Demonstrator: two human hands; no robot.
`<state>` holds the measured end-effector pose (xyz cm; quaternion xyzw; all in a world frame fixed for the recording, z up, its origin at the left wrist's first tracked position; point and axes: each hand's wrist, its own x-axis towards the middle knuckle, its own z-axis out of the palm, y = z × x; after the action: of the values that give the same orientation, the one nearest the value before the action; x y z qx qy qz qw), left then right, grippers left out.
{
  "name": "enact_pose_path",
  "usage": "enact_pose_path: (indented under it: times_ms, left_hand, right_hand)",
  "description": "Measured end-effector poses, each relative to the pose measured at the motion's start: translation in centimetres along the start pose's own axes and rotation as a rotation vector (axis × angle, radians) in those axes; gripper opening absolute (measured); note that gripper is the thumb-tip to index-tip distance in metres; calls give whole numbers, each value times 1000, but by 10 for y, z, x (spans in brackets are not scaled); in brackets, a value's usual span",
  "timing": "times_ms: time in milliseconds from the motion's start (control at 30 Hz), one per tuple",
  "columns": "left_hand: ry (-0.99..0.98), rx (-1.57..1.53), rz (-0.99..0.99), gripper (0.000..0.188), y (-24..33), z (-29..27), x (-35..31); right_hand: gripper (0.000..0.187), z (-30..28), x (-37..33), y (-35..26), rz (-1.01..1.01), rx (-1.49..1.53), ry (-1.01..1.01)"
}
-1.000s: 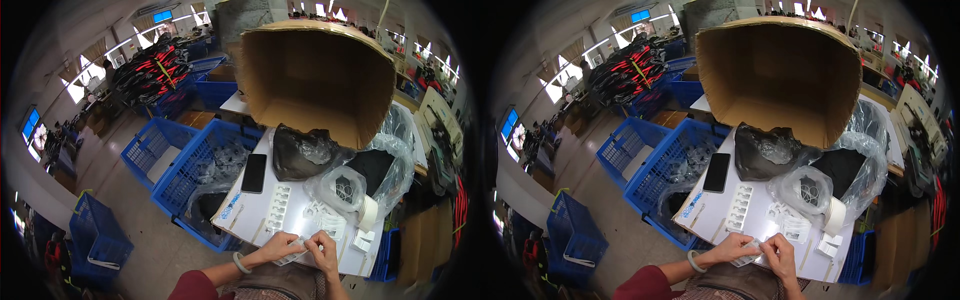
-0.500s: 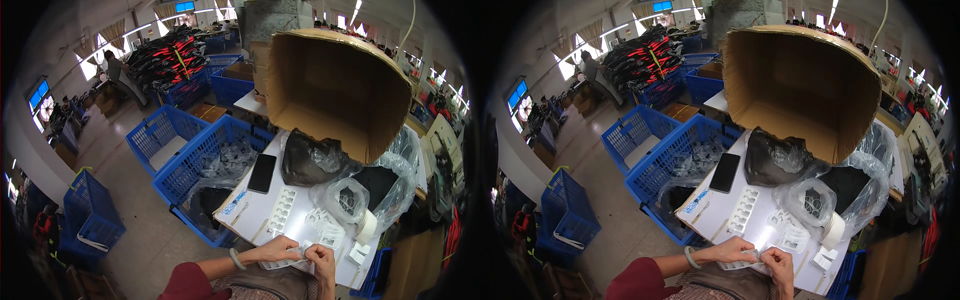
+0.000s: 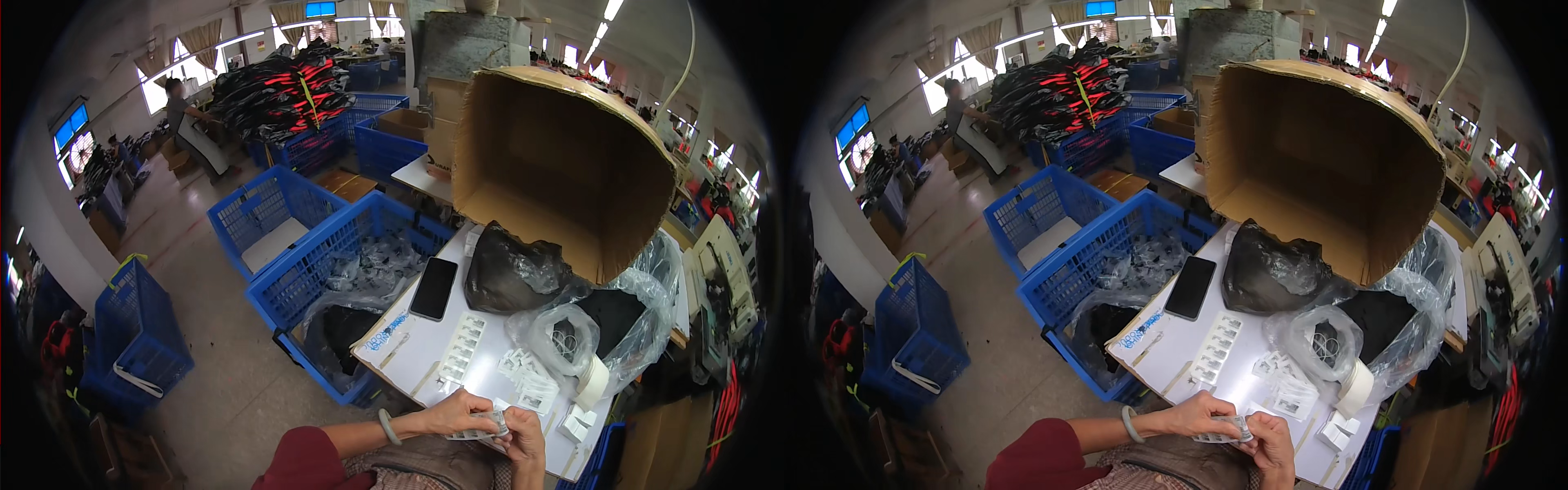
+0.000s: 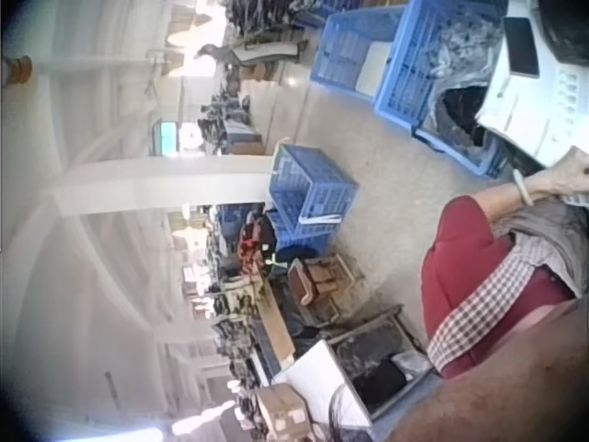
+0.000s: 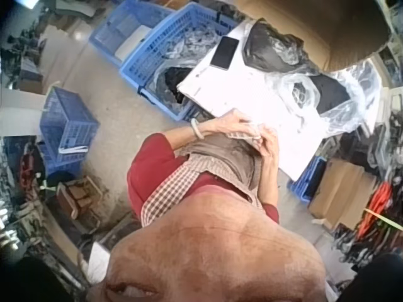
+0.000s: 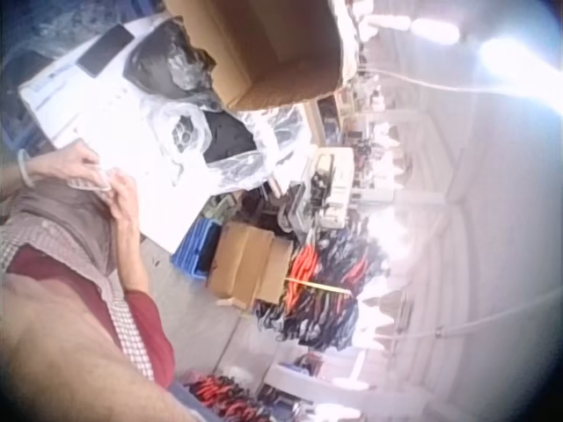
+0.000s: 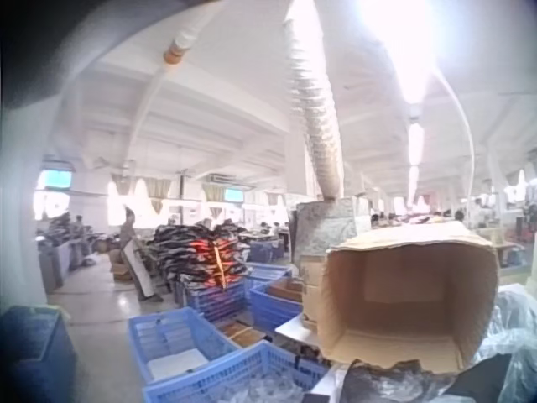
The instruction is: The person separates individual barcode labels from a continuous roll by hand. They peel each label from the backing paper and place it into a growing stack on the table. The process is repetitive, involving peeling, stacking, and occasionally adjusting the pile.
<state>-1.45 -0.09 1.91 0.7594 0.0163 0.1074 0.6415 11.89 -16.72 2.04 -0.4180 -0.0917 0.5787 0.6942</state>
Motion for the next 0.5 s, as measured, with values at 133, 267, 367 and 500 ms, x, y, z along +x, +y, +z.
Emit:
enact_pose_path:
  times_ms: [133,267,367,500]
  left_hand:
    - [13,-41,58,23,1,3,-3]
    - [46,3,-24,20,11,1,-5]
    - [108,-170,-164,29,32,10,1]
    - [80,-34,-145,25,12,18,-12]
  right_hand:
    - [21,6,0,2,75,3,3]
    - [22,11,0,6,15,-77,23]
    - [19,17,-3,6,-176,-167,223]
    - [9,17,-6,14,-287,-530,431]
